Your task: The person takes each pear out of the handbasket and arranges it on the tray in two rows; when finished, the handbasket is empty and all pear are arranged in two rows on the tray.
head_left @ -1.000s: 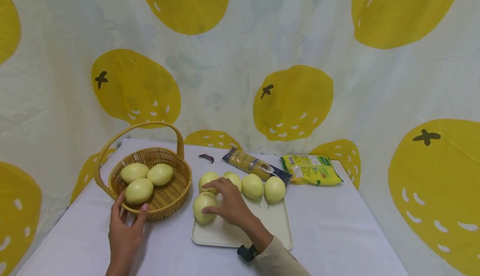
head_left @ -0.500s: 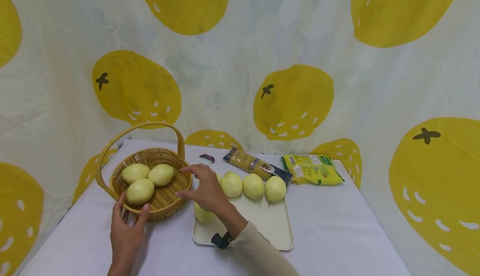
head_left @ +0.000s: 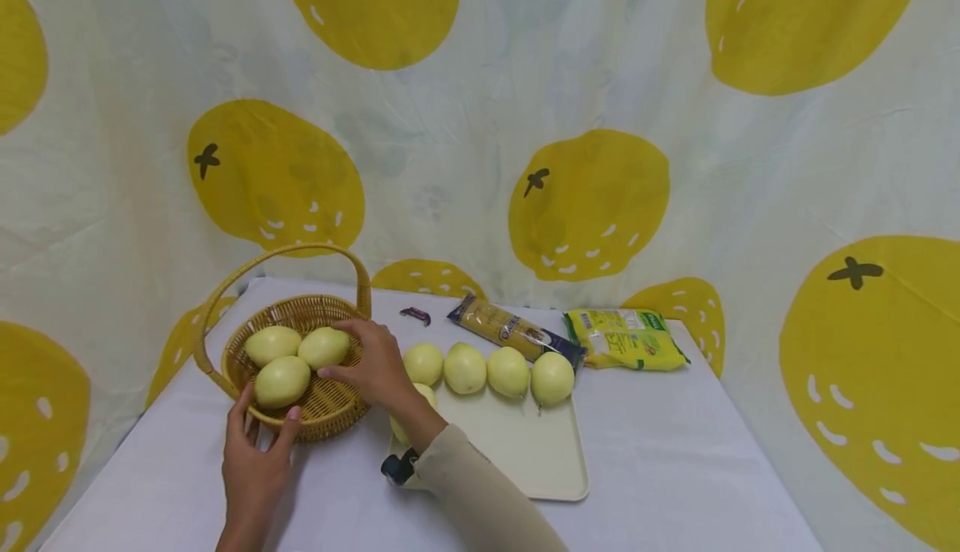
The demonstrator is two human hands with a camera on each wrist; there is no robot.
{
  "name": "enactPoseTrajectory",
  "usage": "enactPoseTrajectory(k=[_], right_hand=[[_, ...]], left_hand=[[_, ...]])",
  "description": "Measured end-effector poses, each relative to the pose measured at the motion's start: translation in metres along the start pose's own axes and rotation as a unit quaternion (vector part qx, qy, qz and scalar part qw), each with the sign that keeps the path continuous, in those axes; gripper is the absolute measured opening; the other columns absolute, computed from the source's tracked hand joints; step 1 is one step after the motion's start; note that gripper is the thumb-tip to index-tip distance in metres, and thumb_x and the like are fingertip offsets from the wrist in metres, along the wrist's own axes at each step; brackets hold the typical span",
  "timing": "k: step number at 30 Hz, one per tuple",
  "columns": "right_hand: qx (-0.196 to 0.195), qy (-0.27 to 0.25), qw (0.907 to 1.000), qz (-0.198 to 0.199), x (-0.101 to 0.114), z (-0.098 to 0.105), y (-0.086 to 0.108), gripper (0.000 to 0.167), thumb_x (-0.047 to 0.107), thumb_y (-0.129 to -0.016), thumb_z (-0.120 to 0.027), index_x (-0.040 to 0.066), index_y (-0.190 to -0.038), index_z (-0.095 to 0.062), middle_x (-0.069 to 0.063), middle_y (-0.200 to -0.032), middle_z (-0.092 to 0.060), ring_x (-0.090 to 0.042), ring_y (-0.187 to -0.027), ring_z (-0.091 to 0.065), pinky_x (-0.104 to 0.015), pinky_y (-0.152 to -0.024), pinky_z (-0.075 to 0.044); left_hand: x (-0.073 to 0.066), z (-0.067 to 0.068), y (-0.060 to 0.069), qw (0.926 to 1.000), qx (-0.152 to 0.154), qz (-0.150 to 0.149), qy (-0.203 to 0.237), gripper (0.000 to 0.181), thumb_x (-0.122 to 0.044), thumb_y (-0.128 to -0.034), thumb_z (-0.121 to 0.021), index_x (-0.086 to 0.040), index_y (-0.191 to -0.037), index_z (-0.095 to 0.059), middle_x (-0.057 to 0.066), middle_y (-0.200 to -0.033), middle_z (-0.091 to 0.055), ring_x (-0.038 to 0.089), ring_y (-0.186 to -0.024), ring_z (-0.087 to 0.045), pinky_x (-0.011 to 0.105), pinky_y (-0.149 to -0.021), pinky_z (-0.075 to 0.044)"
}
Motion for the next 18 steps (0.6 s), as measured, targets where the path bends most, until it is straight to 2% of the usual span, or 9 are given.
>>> enactPoseTrajectory(k=[5,9,12,18], right_hand=[[0.01,0.002,0.9998,-0.018,-0.004,-0.014,-0.013,0.068,0.032,-0.085,-0.092,0.023,-0.146,-0.064,0.009,-0.145,-0.067,-0.013,-0.139,-0.056,-0.032,-0.127,-0.043],[0.006,0.011,0.9996,-0.027,-0.011,-0.026,-0.021,0.067,0.031,-0.085,-0.093,0.024,-0.145,-0.064,0.01,-0.142,-0.069,-0.012,-0.133,-0.059,-0.029,-0.122,-0.047],[0.004,0.04,0.9987,-0.03,-0.012,-0.032,-0.027,0.068,0.033,-0.084,-0.093,0.024,-0.145,-0.064,0.01,-0.14,-0.07,-0.012,-0.13,-0.061,-0.027,-0.118,-0.049],[0.017,0.095,0.9948,-0.033,-0.014,-0.039,-0.039,0.068,0.035,-0.081,-0.095,0.025,-0.142,-0.066,0.01,-0.138,-0.07,-0.013,-0.132,-0.061,-0.023,-0.113,-0.052]], left_hand=[[0.001,0.0,-0.001,1.0,0.003,-0.001,0.007,0.089,-0.045,-0.1029,-0.069,-0.036,-0.172,-0.014,0.0,-0.181,-0.004,0.04,-0.164,-0.015,0.051,-0.123,-0.038],[0.003,0.0,-0.001,1.0,-0.001,0.007,-0.001,0.09,-0.044,-0.1024,-0.07,-0.035,-0.172,-0.014,0.001,-0.181,-0.004,0.041,-0.164,-0.016,0.053,-0.122,-0.039],[0.004,0.001,-0.001,0.9999,-0.004,0.012,-0.01,0.091,-0.045,-0.1021,-0.07,-0.034,-0.172,-0.013,0.003,-0.181,-0.004,0.044,-0.163,-0.017,0.055,-0.122,-0.039],[0.002,0.001,-0.003,1.0,-0.007,0.0,-0.002,0.091,-0.044,-0.1017,-0.071,-0.032,-0.172,-0.015,0.003,-0.18,-0.005,0.043,-0.163,-0.017,0.051,-0.122,-0.038]])
Point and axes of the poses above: each hand's wrist, its own y-axis away from the middle knuckle, its own z-axis out of the back of the hand, x = y × z, the point moved 7 cm from there along -y, towards the middle knuckle
